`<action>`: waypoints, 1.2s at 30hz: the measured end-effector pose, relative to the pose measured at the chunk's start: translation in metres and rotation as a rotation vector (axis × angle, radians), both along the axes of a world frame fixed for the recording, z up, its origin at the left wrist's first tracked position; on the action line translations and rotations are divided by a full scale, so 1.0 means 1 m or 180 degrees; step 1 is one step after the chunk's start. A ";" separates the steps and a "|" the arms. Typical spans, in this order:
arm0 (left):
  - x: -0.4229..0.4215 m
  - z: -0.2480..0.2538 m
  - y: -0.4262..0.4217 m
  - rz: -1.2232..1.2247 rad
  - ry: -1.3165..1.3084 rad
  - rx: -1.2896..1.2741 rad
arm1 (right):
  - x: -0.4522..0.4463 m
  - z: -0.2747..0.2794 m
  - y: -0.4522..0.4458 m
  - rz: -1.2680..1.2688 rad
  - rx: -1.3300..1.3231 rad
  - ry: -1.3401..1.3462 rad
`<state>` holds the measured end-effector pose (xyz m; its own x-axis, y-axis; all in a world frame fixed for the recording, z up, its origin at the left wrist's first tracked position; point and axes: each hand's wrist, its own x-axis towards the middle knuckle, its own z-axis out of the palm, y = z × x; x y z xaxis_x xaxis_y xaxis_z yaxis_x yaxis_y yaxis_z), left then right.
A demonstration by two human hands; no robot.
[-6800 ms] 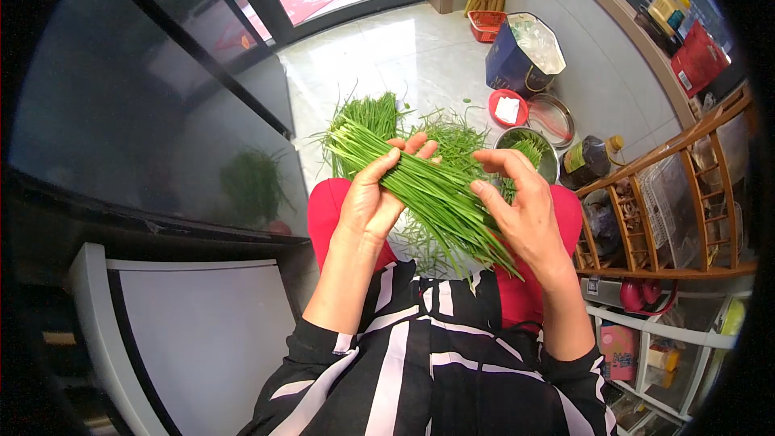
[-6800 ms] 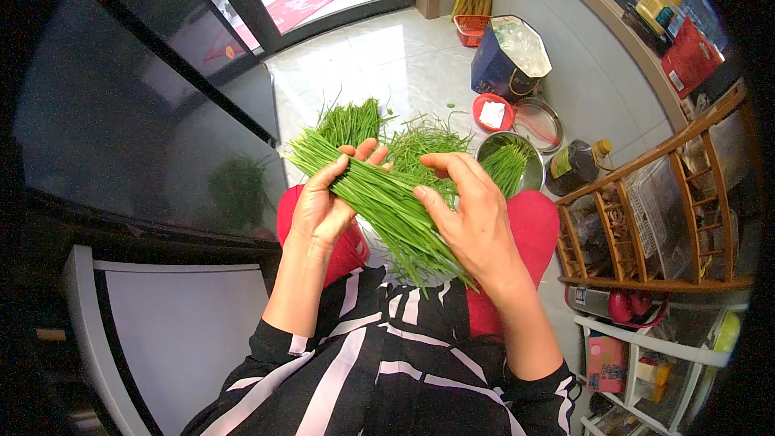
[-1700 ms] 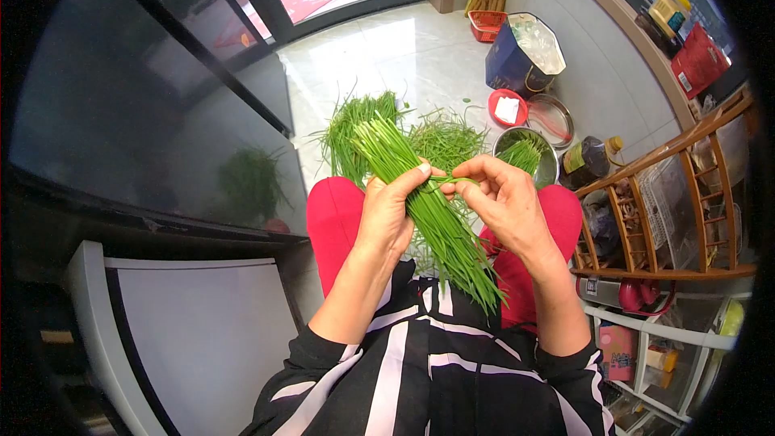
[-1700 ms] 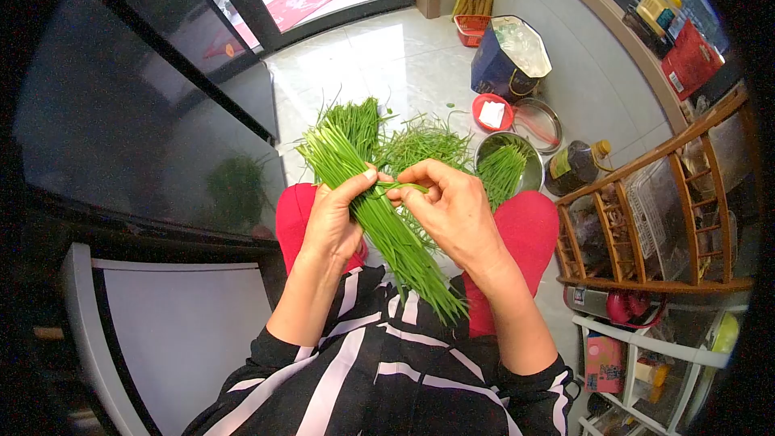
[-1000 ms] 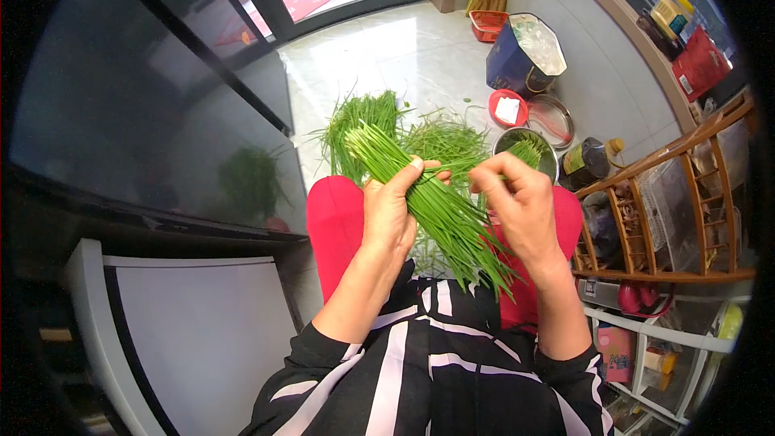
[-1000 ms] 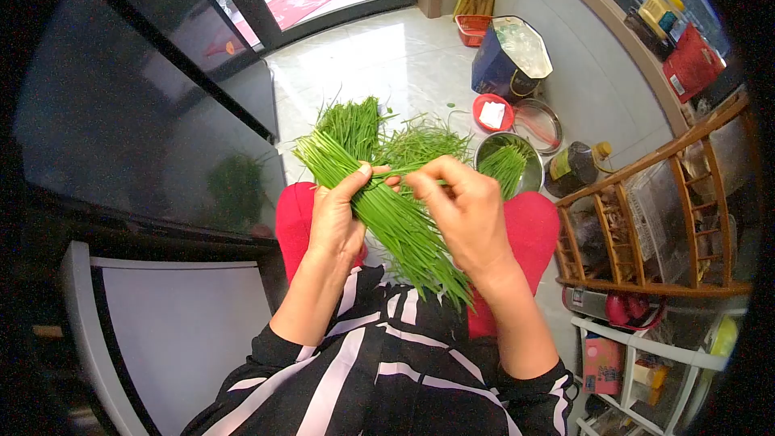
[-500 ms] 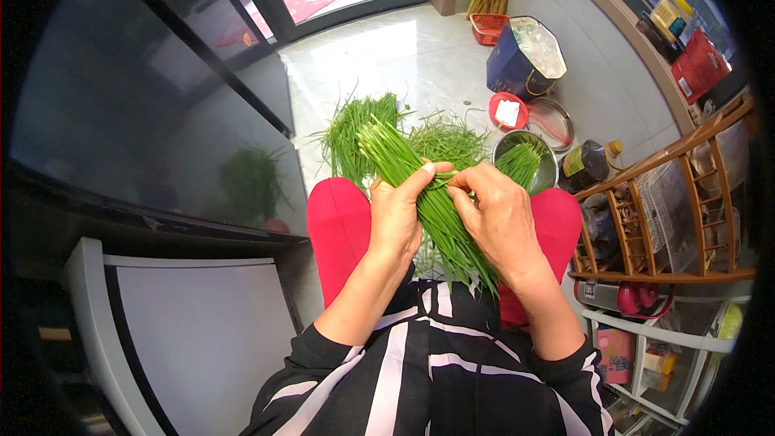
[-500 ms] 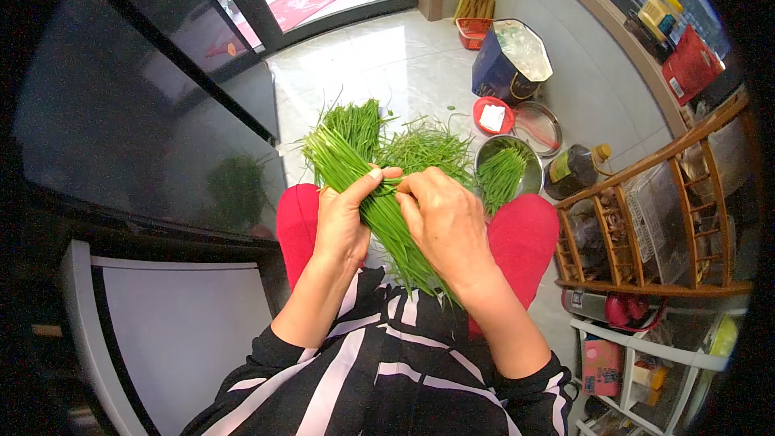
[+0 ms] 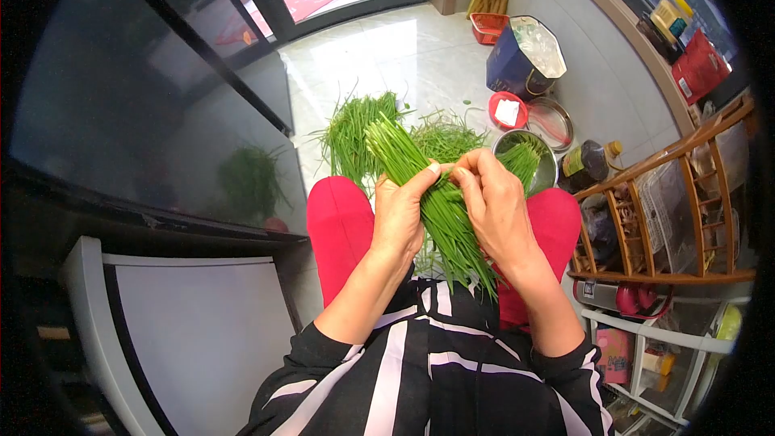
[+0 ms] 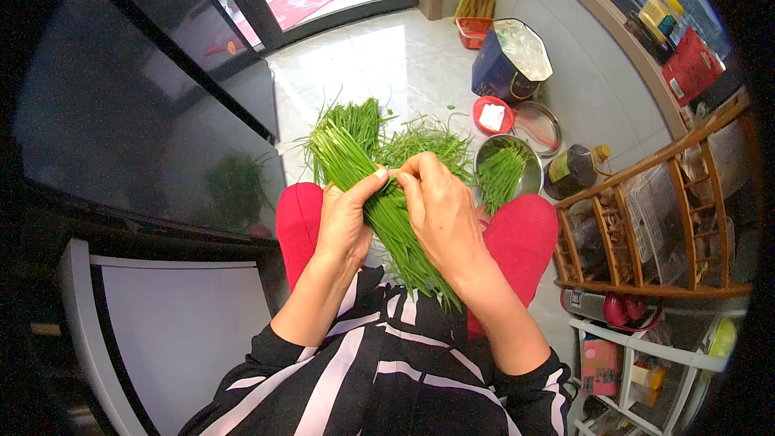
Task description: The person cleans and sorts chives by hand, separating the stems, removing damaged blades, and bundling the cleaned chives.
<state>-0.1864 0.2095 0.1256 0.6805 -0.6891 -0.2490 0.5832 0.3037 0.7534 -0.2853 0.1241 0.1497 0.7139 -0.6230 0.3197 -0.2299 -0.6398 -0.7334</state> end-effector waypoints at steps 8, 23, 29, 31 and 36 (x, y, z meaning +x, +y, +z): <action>0.006 -0.006 -0.001 -0.0117 0.0481 -0.0047 | 0.010 -0.011 -0.008 0.0402 0.2485 -0.1181; 0.043 -0.024 0.010 -0.0229 0.0765 -0.0284 | -0.024 0.013 -0.017 0.0372 0.0128 -0.0055; 0.038 -0.021 0.008 -0.0172 0.0803 -0.0332 | -0.012 0.013 -0.010 0.0411 -0.0501 0.0087; 0.035 -0.020 0.008 -0.0221 0.0822 -0.0333 | -0.009 0.007 -0.008 0.0421 -0.0682 0.0100; 0.031 -0.021 0.007 -0.0316 0.0571 -0.0215 | -0.003 0.006 -0.003 0.0313 -0.0978 0.0150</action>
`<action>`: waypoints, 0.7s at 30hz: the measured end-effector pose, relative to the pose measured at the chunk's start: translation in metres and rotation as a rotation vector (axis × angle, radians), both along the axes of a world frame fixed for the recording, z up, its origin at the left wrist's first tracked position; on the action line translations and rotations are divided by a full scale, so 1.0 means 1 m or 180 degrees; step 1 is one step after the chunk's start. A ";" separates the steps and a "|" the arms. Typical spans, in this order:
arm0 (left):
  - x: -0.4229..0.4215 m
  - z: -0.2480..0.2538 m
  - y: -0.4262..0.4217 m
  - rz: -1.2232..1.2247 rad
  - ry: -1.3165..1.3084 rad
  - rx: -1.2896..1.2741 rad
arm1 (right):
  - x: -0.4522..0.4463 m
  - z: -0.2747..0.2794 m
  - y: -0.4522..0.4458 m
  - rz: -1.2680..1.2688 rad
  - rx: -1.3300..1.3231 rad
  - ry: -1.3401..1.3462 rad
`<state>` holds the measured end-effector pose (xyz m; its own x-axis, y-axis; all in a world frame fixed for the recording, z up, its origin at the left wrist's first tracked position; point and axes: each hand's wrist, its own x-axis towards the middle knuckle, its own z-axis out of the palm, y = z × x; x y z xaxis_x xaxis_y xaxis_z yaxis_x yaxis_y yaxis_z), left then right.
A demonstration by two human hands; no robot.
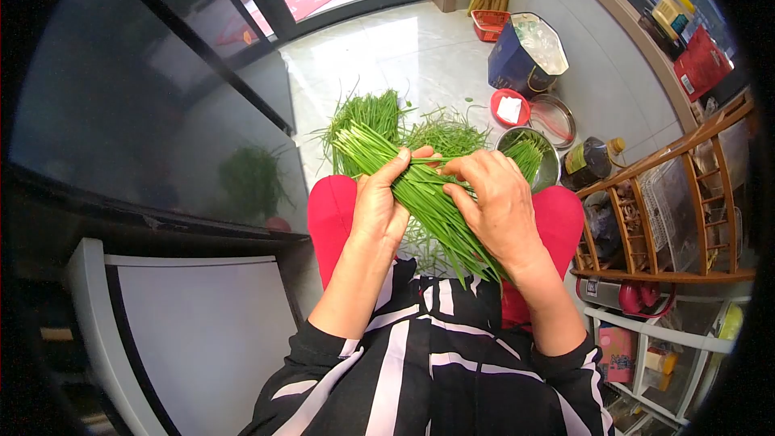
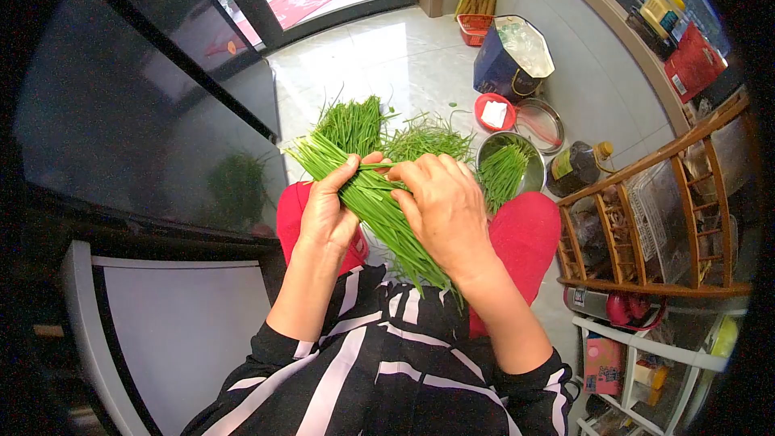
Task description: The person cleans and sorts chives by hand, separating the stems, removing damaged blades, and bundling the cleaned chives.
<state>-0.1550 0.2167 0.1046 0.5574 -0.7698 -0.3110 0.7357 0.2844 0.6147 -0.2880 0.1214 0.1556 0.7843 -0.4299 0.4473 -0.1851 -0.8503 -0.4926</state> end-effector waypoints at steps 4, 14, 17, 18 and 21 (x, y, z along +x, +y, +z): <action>-0.002 0.006 0.000 0.0096 0.0238 -0.0042 | 0.000 0.000 0.001 0.0029 -0.0118 0.0029; -0.004 -0.001 -0.002 0.0015 0.0145 0.0080 | 0.005 -0.014 -0.003 -0.0048 0.0489 -0.0097; -0.003 -0.006 -0.003 0.0019 0.0270 0.0075 | 0.004 -0.019 -0.007 -0.0338 0.1674 -0.0347; 0.000 -0.009 -0.002 0.0029 0.0314 0.0044 | 0.003 -0.020 -0.011 -0.0551 0.2380 -0.0508; 0.009 -0.014 0.001 0.0110 0.0367 -0.0073 | -0.010 -0.023 -0.031 -0.0536 0.2118 -0.1008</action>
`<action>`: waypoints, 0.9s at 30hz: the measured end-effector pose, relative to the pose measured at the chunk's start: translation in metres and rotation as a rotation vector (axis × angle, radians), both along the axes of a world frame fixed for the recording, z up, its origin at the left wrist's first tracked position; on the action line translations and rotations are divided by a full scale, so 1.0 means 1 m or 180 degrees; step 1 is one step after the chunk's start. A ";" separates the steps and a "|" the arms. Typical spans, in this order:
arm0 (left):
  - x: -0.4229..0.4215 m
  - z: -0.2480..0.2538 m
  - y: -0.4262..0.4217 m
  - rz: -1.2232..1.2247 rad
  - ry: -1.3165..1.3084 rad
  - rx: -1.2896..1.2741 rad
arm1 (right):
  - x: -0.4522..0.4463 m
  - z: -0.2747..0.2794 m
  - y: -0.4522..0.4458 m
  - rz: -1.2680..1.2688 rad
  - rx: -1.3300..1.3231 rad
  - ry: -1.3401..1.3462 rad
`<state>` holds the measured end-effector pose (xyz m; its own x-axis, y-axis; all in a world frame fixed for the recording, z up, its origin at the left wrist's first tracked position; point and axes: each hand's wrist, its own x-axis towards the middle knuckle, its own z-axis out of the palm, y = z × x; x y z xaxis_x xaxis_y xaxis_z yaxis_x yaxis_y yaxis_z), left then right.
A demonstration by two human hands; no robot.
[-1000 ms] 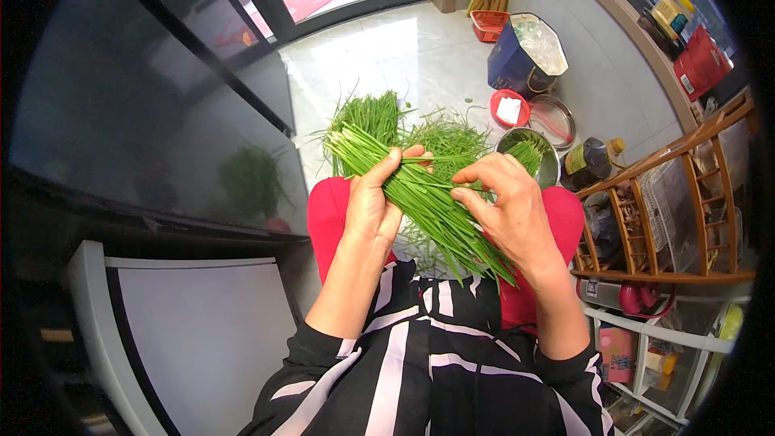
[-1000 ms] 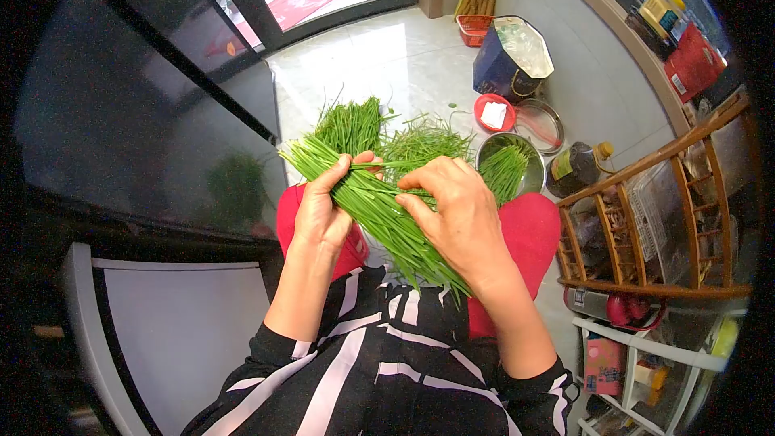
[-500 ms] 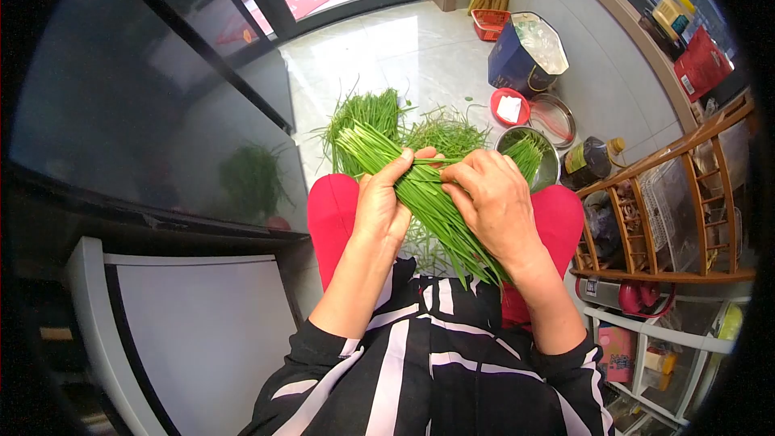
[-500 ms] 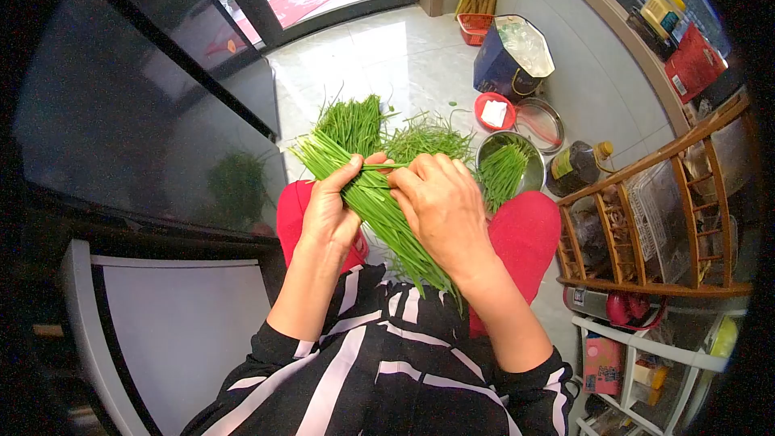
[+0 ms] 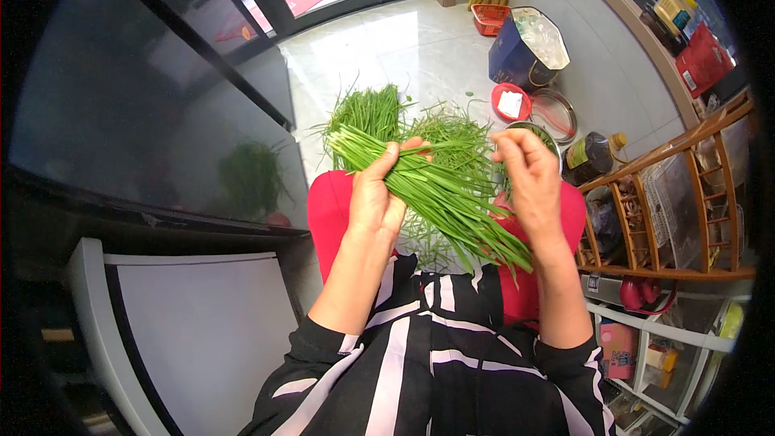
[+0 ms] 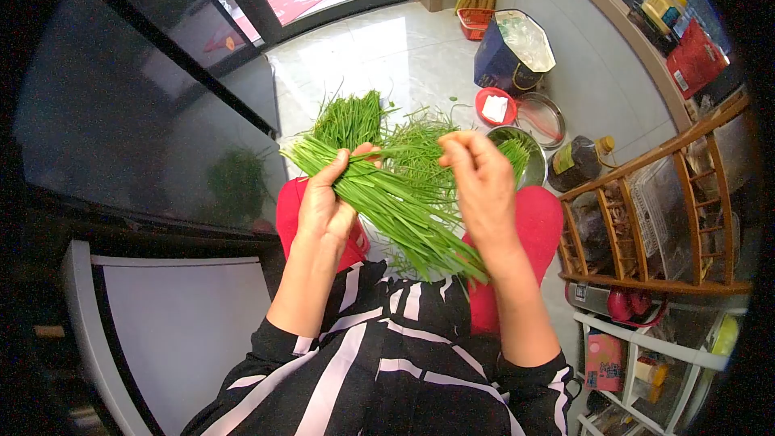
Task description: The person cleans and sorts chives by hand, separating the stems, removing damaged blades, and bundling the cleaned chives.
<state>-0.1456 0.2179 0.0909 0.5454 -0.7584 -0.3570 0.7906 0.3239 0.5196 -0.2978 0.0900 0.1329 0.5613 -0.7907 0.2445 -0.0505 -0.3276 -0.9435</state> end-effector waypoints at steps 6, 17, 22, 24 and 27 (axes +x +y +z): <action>0.016 -0.001 0.005 0.0433 0.0016 0.0061 | -0.032 0.017 -0.022 -0.0297 -0.1001 0.0628; 0.018 0.003 0.002 0.0680 -0.0054 0.0058 | -0.029 0.044 0.032 0.0781 -0.0579 0.1125; 0.017 0.005 0.003 0.0704 -0.0127 0.0025 | -0.028 0.044 0.035 0.0801 -0.0833 0.1425; 0.015 0.005 0.002 0.0724 -0.0174 0.0027 | -0.025 0.046 0.038 0.0816 -0.0885 0.1492; 0.011 0.009 0.000 0.0748 -0.0245 0.0052 | -0.019 0.039 0.044 0.0736 -0.1154 0.1501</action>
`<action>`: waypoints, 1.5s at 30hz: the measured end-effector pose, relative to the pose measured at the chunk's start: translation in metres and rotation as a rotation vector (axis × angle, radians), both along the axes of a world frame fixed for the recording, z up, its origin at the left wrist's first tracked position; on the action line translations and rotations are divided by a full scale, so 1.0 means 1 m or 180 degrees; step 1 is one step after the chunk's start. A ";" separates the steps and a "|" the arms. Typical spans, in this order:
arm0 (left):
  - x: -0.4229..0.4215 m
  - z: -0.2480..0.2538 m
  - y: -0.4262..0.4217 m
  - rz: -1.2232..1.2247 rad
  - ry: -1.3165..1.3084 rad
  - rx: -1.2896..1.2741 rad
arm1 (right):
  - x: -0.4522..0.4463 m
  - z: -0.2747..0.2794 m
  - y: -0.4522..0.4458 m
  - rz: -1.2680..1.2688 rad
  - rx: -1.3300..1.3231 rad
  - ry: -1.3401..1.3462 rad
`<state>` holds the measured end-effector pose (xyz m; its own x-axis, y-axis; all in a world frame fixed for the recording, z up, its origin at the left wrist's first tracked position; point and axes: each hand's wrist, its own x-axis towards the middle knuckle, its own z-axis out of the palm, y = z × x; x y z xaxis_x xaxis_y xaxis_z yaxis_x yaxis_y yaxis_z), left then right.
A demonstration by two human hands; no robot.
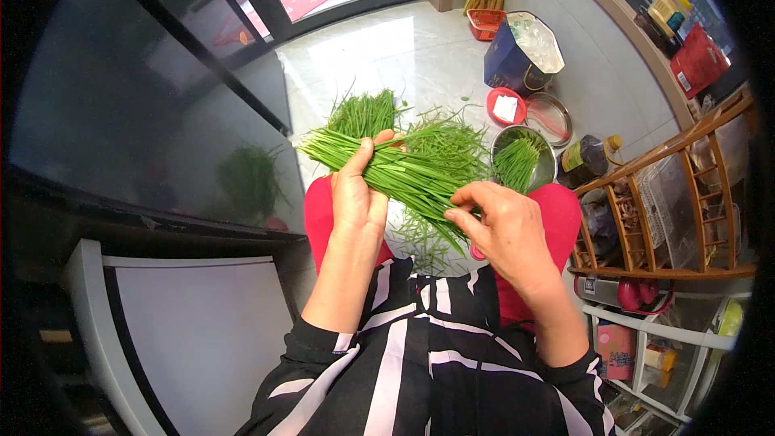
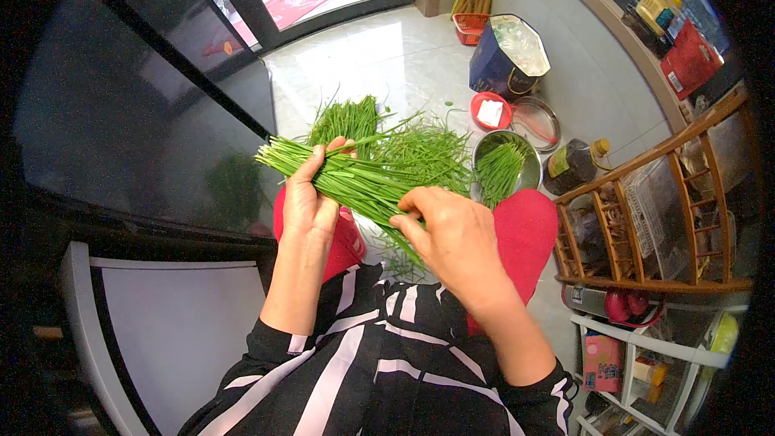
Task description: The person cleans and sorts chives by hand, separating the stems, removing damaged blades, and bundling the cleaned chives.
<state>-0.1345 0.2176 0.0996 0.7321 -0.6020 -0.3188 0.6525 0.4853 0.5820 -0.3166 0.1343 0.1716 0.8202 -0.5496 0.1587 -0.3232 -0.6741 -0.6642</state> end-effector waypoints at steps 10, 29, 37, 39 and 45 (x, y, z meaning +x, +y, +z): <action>0.003 -0.012 0.001 0.0142 0.0157 0.0056 | 0.017 -0.031 -0.008 -0.0810 0.1448 -0.1442; 0.006 -0.005 0.002 0.0160 0.0190 0.0046 | 0.010 -0.025 -0.007 -0.0034 -0.0950 -0.0562; 0.003 -0.006 0.000 0.0202 0.0208 0.0073 | 0.012 -0.030 -0.006 -0.0143 -0.0810 -0.0524; 0.005 -0.009 0.000 0.0211 0.0232 0.0032 | 0.013 -0.033 -0.006 -0.0261 -0.0389 -0.0738; 0.009 -0.009 0.004 0.0269 0.0338 -0.0038 | 0.002 -0.026 -0.016 -0.0520 0.1025 -0.1084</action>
